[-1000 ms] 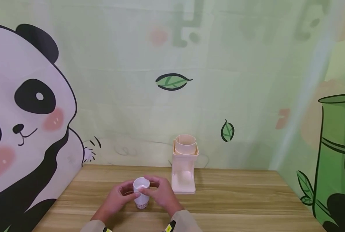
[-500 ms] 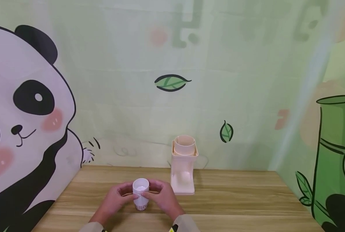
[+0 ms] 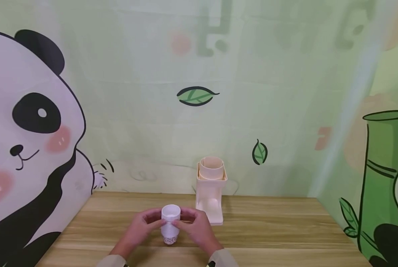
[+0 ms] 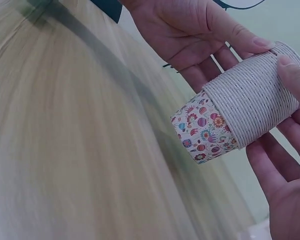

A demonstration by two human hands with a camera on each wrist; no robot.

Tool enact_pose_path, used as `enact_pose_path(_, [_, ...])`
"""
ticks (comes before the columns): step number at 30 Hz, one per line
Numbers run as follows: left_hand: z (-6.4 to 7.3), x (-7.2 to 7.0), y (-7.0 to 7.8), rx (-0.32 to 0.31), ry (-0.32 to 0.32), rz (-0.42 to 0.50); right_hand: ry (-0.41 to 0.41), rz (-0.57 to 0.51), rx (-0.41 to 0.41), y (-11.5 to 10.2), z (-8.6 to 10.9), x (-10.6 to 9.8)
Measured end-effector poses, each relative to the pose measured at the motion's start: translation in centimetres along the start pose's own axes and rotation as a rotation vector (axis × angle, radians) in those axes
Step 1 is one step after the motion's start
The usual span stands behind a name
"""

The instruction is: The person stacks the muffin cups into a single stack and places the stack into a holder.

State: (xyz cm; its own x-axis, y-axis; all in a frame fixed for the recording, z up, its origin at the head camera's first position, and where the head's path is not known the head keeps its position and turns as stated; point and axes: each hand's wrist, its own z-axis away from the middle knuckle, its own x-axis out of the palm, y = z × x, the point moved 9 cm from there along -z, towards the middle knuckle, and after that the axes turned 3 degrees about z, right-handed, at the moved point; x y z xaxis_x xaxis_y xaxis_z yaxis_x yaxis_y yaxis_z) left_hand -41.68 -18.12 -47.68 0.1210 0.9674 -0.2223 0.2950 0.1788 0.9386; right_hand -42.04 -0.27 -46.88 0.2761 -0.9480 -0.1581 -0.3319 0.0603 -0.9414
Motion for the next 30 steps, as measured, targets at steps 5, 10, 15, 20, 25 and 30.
enact_pose_path(5, [-0.7, 1.6, 1.2, 0.028, -0.038, -0.009, 0.004, 0.013, -0.006, -0.6, 0.2, -1.8])
enact_pose_path(10, [-1.5, 2.7, 2.5, 0.022, -0.01, -0.036, 0.001, 0.037, -0.022, -1.6, 0.2, -3.4])
enact_pose_path(15, [-2.5, 3.4, 4.5, 0.029, 0.031, -0.045, 0.008, 0.054, -0.027, -3.4, -0.2, -5.1])
enact_pose_path(20, [-3.8, 4.3, 7.2, 0.058, 0.048, -0.076, 0.035, 0.127, -0.025, -5.6, -0.7, -7.3])
enact_pose_path(25, [-5.2, 4.9, 10.0, 0.089, 0.056, -0.109, 0.062, 0.201, -0.03, -8.2, -1.2, -9.2])
enact_pose_path(30, [-6.4, 5.5, 12.6, 0.104, 0.052, -0.108, 0.082, 0.222, -0.044, -10.3, -1.9, -10.9])
